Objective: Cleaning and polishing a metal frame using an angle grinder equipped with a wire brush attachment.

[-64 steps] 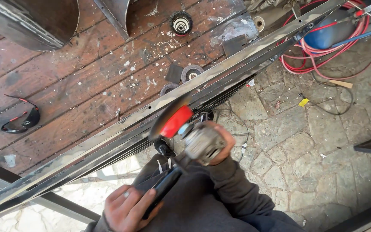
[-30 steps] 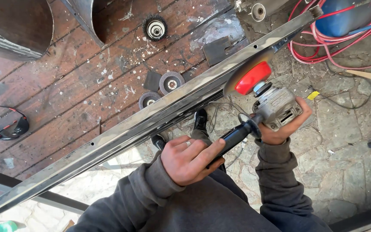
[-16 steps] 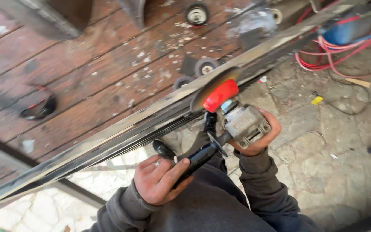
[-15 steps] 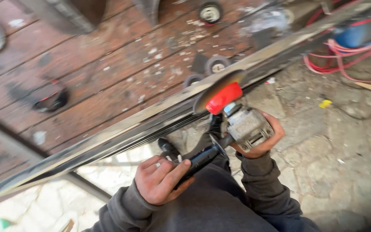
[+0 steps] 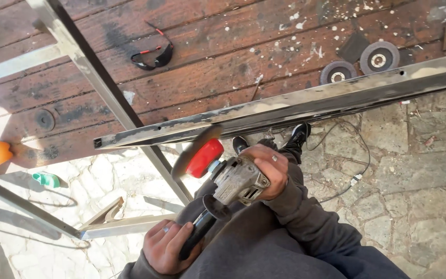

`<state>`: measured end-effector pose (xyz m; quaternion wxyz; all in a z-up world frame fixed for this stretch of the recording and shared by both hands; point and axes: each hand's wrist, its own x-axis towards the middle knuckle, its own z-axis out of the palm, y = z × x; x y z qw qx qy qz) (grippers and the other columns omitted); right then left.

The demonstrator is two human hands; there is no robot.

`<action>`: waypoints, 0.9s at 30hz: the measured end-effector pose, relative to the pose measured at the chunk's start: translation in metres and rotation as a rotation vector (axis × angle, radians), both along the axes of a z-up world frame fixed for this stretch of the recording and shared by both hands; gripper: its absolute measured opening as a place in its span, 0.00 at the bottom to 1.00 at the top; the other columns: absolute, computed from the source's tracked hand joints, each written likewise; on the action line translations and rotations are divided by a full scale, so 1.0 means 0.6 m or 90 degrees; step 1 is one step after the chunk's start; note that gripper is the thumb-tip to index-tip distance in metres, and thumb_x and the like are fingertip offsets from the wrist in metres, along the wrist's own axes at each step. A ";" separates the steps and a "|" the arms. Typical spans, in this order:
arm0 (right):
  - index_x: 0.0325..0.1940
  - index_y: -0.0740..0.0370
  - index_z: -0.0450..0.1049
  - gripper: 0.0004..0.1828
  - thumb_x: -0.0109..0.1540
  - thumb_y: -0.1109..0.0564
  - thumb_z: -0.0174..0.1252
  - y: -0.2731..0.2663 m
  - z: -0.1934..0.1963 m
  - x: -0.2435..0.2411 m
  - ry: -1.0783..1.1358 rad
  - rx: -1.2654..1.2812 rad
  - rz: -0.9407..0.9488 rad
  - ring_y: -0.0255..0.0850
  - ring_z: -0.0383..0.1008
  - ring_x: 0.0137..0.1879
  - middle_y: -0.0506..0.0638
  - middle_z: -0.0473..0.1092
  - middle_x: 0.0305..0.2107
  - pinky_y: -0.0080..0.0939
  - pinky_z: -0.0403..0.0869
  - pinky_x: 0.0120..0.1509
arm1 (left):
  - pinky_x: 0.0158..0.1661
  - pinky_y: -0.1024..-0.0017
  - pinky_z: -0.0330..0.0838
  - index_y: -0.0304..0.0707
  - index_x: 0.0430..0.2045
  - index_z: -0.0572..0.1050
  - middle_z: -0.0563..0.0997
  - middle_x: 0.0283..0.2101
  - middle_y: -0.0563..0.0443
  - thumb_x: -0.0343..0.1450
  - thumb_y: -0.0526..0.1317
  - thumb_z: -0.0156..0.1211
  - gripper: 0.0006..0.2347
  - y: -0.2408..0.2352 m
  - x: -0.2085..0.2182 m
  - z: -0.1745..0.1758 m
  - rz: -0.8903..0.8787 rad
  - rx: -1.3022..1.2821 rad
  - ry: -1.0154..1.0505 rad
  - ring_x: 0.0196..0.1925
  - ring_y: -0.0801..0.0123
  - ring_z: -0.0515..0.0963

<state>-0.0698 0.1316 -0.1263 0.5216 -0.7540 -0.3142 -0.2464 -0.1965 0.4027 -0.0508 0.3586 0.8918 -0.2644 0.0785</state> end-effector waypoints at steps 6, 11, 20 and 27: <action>0.53 0.71 0.58 0.39 0.61 0.40 0.71 -0.096 -0.146 -0.083 0.347 0.282 -0.027 0.53 0.81 0.41 0.67 0.74 0.43 0.46 0.83 0.43 | 0.31 0.65 0.75 0.26 0.41 0.77 0.73 0.22 0.51 0.63 0.39 0.73 0.18 -0.027 0.046 0.022 -0.058 0.049 -0.008 0.23 0.63 0.76; 0.62 0.67 0.51 0.52 0.53 0.36 0.74 -0.140 -0.053 -0.088 0.059 -0.144 -0.284 0.50 0.76 0.53 0.61 0.64 0.52 0.45 0.81 0.54 | 0.30 0.68 0.71 0.28 0.46 0.76 0.73 0.25 0.53 0.68 0.39 0.73 0.17 -0.073 0.115 0.033 -0.130 -0.033 -0.062 0.25 0.67 0.75; 0.65 0.66 0.51 0.57 0.50 0.35 0.78 -0.067 0.004 -0.078 0.094 -0.217 -0.306 0.50 0.72 0.55 0.61 0.60 0.55 0.45 0.75 0.61 | 0.28 0.67 0.68 0.30 0.49 0.75 0.71 0.26 0.53 0.68 0.41 0.73 0.19 -0.005 0.073 0.015 -0.116 -0.081 -0.097 0.25 0.67 0.74; 0.61 0.65 0.54 0.49 0.54 0.37 0.74 0.112 -0.008 -0.018 0.007 -0.104 0.052 0.51 0.81 0.46 0.65 0.73 0.44 0.45 0.82 0.48 | 0.26 0.66 0.70 0.29 0.48 0.72 0.72 0.24 0.51 0.64 0.36 0.74 0.21 0.080 -0.056 0.025 0.078 -0.055 -0.020 0.22 0.64 0.73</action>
